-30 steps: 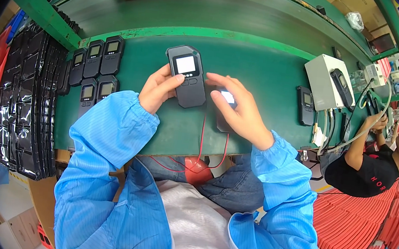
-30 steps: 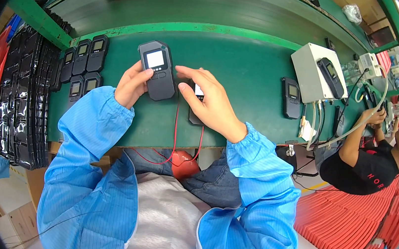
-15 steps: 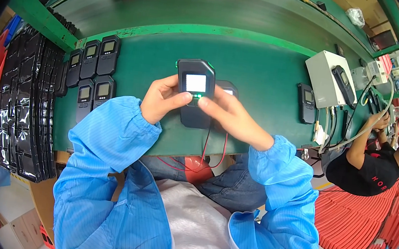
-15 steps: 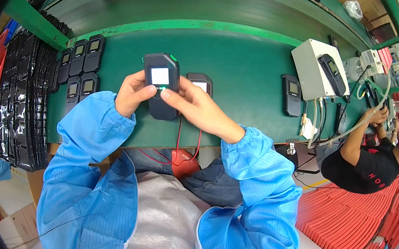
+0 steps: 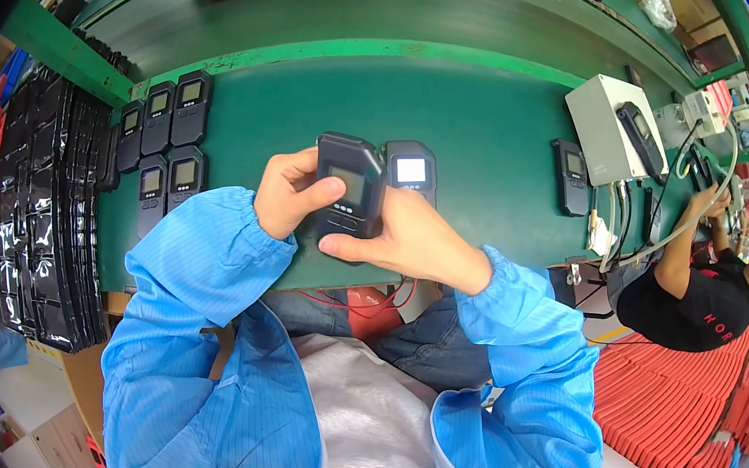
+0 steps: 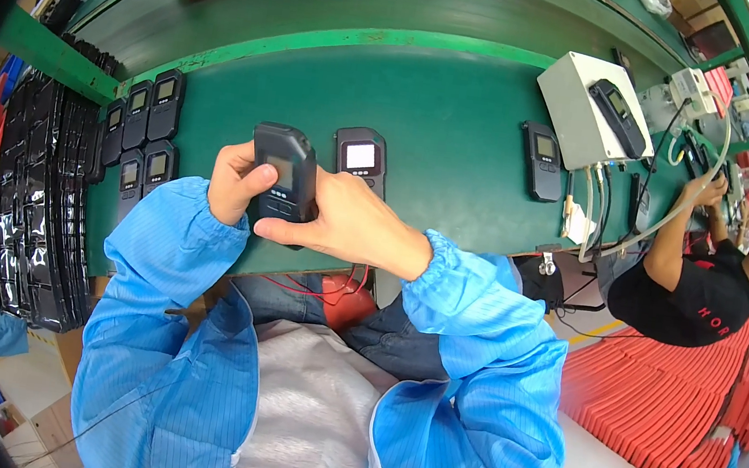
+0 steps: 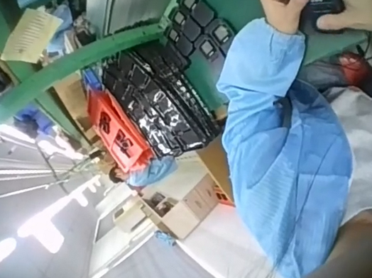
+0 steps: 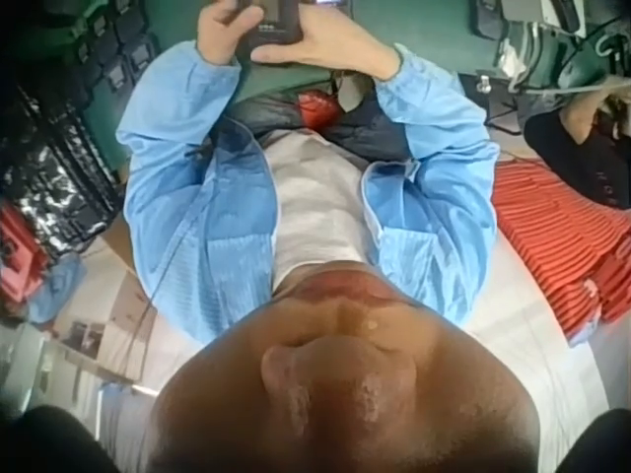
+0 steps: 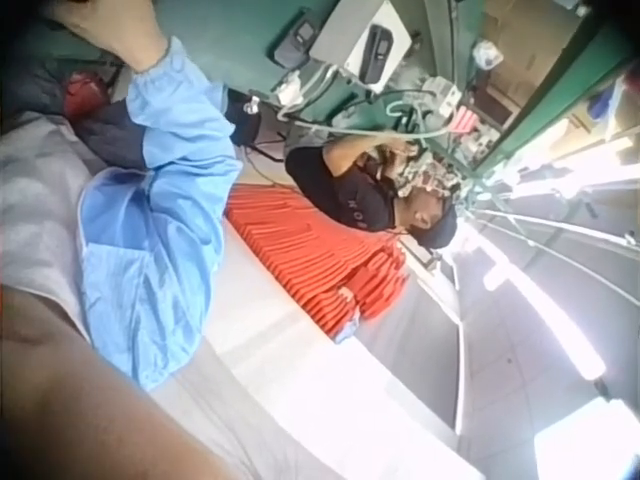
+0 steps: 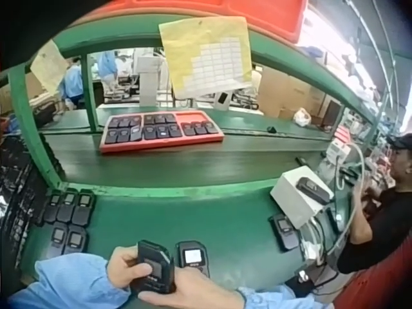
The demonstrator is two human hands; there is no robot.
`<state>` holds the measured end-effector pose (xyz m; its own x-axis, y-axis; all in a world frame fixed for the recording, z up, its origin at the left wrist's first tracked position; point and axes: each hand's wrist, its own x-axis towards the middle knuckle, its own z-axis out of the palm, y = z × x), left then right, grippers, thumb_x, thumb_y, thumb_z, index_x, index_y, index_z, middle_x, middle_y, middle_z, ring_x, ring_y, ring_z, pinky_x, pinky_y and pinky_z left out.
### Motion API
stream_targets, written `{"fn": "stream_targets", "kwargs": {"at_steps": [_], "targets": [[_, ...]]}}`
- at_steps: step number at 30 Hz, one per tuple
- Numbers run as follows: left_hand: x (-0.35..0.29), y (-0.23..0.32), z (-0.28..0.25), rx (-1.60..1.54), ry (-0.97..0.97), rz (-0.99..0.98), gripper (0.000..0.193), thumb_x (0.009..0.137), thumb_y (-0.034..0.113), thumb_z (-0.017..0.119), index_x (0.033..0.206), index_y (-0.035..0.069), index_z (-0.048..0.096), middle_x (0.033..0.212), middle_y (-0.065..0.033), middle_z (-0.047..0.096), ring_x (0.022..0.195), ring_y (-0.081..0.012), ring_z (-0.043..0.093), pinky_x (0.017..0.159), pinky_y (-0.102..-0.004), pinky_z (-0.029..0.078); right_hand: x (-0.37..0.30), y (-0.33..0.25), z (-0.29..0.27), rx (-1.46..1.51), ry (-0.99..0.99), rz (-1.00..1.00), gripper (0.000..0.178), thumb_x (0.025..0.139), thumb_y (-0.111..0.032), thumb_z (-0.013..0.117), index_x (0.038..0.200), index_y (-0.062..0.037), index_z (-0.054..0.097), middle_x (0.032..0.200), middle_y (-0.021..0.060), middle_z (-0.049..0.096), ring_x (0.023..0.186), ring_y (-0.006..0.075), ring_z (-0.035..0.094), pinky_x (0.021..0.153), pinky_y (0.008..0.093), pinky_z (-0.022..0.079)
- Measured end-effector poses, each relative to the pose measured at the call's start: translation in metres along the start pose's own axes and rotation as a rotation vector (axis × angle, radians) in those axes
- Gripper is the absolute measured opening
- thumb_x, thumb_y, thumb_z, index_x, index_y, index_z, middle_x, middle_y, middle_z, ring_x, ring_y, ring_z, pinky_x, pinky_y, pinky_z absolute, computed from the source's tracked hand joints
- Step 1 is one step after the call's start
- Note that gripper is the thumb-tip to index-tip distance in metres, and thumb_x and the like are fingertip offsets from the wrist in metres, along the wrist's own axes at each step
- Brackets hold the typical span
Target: Insert batteries into handheld electronic devices and line them up on an assembly line workbench.
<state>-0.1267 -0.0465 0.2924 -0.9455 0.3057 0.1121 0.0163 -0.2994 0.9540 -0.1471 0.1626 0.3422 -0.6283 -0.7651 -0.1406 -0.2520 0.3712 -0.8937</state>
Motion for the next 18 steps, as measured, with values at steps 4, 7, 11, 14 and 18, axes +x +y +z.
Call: {"fn": "stream_targets", "kwargs": {"at_steps": [4, 7, 11, 14, 18], "targets": [[0.001, 0.001, 0.001, 0.071, 0.062, 0.028, 0.035, 0.093, 0.014, 0.067, 0.123, -0.003, 0.063, 0.113, -0.0082, 0.068, 0.104, -0.0156, 0.062, 0.094, -0.0324, 0.050, 0.006, 0.011, 0.009, 0.073, 0.167, -0.120, 0.062, 0.085, -0.036, 0.076, 0.125, 0.0027, 0.050, 0.089, 0.0148, 0.066, 0.069, 0.0223, 0.063, 0.063, 0.0362, 0.050], [0.004, 0.001, -0.001, 0.093, 0.141, 0.035, 0.035, 0.094, 0.018, 0.066, 0.122, -0.002, 0.063, 0.110, -0.0078, 0.068, 0.102, -0.0151, 0.063, 0.093, -0.0323, 0.050, 0.006, 0.019, 0.009, 0.186, 0.207, -0.123, 0.062, 0.085, -0.036, 0.076, 0.126, 0.0021, 0.048, 0.082, 0.0148, 0.066, 0.058, 0.0233, 0.062, 0.055, 0.0359, 0.049], [0.020, 0.015, -0.014, -0.040, 0.302, -0.057, 0.035, 0.096, 0.027, 0.064, 0.118, 0.000, 0.064, 0.101, -0.0069, 0.068, 0.095, -0.0155, 0.064, 0.089, -0.0326, 0.051, 0.002, 0.009, -0.003, 0.269, 0.108, 0.020, 0.055, 0.089, -0.027, 0.072, 0.130, -0.0001, 0.047, 0.089, 0.0130, 0.068, 0.066, 0.0199, 0.064, 0.059, 0.0338, 0.050], [0.043, 0.026, -0.040, -0.274, 0.409, -0.220, 0.034, 0.096, 0.032, 0.063, 0.114, 0.003, 0.065, 0.095, -0.0064, 0.068, 0.089, -0.0162, 0.065, 0.086, -0.0342, 0.052, 0.003, 0.009, -0.006, 0.211, 0.051, 0.034, 0.048, 0.093, -0.020, 0.067, 0.133, -0.0012, 0.049, 0.101, 0.0104, 0.068, 0.082, 0.0121, 0.064, 0.067, 0.0289, 0.053], [0.109, 0.009, -0.091, -0.333, 0.573, -0.256, 0.032, 0.092, 0.033, 0.067, 0.112, 0.007, 0.062, 0.093, -0.0056, 0.065, 0.090, -0.0190, 0.065, 0.082, -0.0381, 0.053, 0.011, 0.040, 0.008, 0.106, 0.186, -0.259, 0.044, 0.093, -0.011, 0.062, 0.135, -0.0035, 0.050, 0.098, 0.0107, 0.070, 0.077, 0.0147, 0.067, 0.066, 0.0304, 0.054]]}}
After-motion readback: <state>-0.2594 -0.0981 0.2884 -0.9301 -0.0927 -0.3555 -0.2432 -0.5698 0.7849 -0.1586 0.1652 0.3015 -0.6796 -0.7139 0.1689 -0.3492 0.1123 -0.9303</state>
